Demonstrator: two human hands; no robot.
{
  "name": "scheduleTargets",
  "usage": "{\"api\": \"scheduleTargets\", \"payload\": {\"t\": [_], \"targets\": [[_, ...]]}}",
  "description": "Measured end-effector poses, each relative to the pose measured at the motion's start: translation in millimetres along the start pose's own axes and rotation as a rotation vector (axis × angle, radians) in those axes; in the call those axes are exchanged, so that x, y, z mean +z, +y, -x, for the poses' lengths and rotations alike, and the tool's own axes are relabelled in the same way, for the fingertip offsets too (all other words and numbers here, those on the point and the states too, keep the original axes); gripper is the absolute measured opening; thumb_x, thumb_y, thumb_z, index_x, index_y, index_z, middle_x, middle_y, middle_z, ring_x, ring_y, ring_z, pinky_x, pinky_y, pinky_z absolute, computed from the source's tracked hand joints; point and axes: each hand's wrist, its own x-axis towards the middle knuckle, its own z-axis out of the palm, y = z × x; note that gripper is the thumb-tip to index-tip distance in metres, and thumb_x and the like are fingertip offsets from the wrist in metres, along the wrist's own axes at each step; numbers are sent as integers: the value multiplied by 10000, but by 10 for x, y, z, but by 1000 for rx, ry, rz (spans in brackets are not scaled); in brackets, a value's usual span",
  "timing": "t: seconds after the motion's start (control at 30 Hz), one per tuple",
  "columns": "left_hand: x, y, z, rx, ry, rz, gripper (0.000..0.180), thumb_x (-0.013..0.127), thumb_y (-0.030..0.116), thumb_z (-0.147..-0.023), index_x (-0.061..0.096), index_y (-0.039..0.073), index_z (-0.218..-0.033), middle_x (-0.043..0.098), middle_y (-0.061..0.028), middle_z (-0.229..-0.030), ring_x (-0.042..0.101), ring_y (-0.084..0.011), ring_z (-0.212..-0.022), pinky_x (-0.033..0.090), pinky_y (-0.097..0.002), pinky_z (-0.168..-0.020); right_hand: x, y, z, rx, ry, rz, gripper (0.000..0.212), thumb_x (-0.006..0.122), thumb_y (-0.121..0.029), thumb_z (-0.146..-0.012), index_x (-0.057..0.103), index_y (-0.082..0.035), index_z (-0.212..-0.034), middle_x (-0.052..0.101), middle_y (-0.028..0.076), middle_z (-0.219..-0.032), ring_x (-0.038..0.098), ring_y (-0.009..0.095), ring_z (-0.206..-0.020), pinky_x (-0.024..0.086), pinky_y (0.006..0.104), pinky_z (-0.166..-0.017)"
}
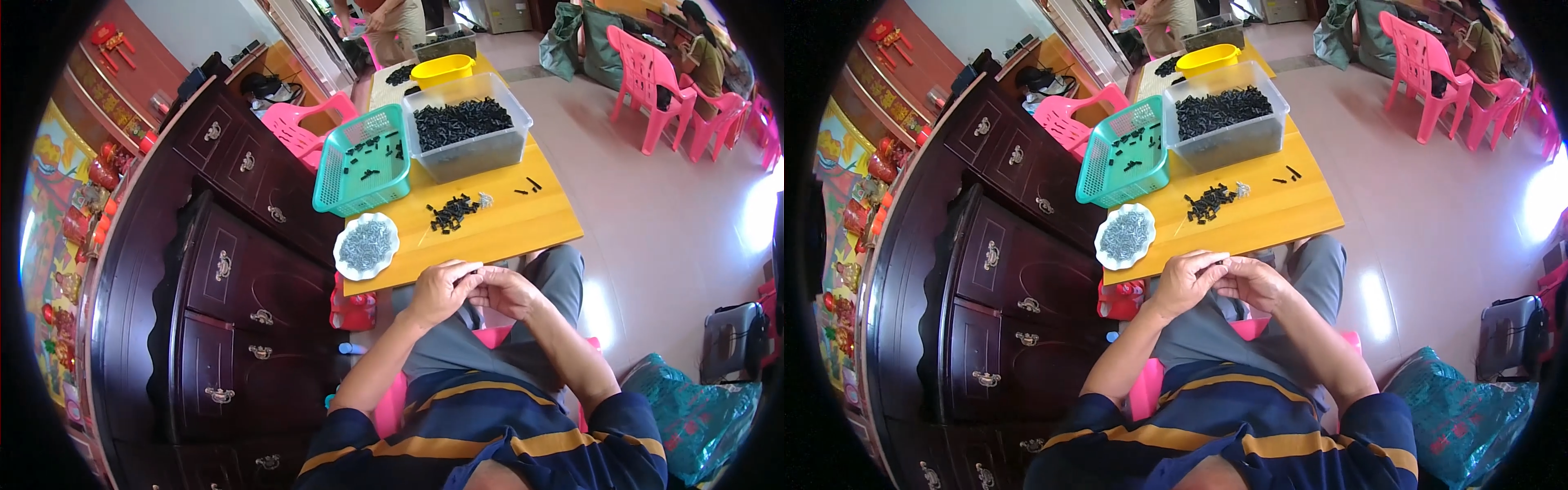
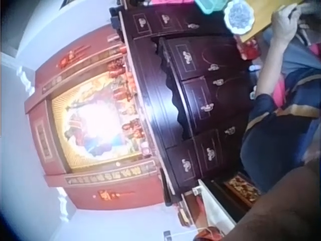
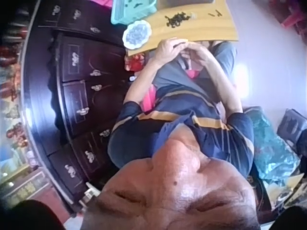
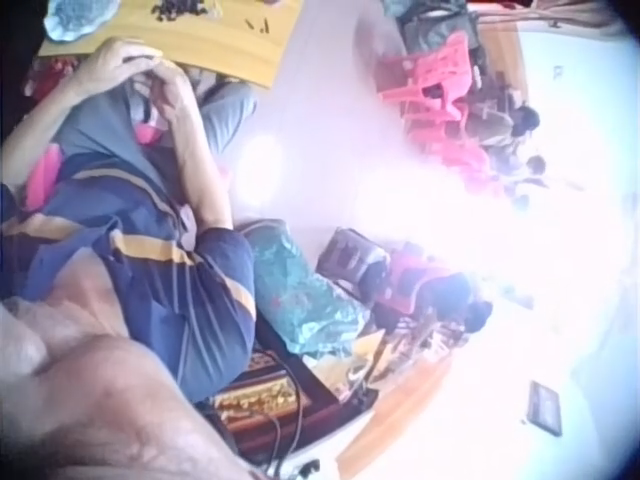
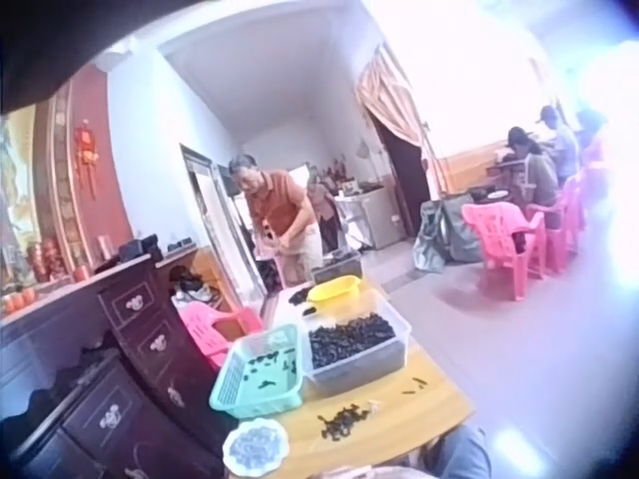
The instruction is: The person assembles small components by picking up plastic pieces and metal pins from the table and fitting them together by hand.
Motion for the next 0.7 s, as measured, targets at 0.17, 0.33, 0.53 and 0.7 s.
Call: {"api": "scheduleTargets", "payload": {"t": [0.17,0.33,0.53,0.7], "targets": [[-17,-24,38,-129,27,221,120,701,85,-902,730,-6,-973,731,-142,-890,719,-254,-796,547,-327,-707,136,30,-15,0,112,142,284,611,-338,-1022,674,-70,-1087,724,44,-1016,694,131,-873,563,290,-828],[-282,-305,9,-330,120,144,89,670,73,-929,716,-1,-946,697,-46,-752,644,-94,-673,510,-261,-618,114,33,-65,22,118,379,292,582,-352,-1037,702,-88,-1066,738,24,-1009,671,76,-833,524,224,-770],[-776,-719,-20,-413,180,185,83,655,69,-924,710,7,-920,663,-3,-699,579,-43,-593,465,-222,-545,126,56,-57,8,97,363,228,593,-294,-1035,695,-91,-1050,735,15,-1013,667,67,-835,526,221,-772],[-1061,-807,4,-413,202,179,74,636,59,-922,690,8,-925,660,-3,-715,576,-46,-583,446,-220,-529,101,57,-57,10,106,354,184,599,-238,-1031,692,-79,-1048,732,20,-1016,669,70,-838,534,218,-778]]}}
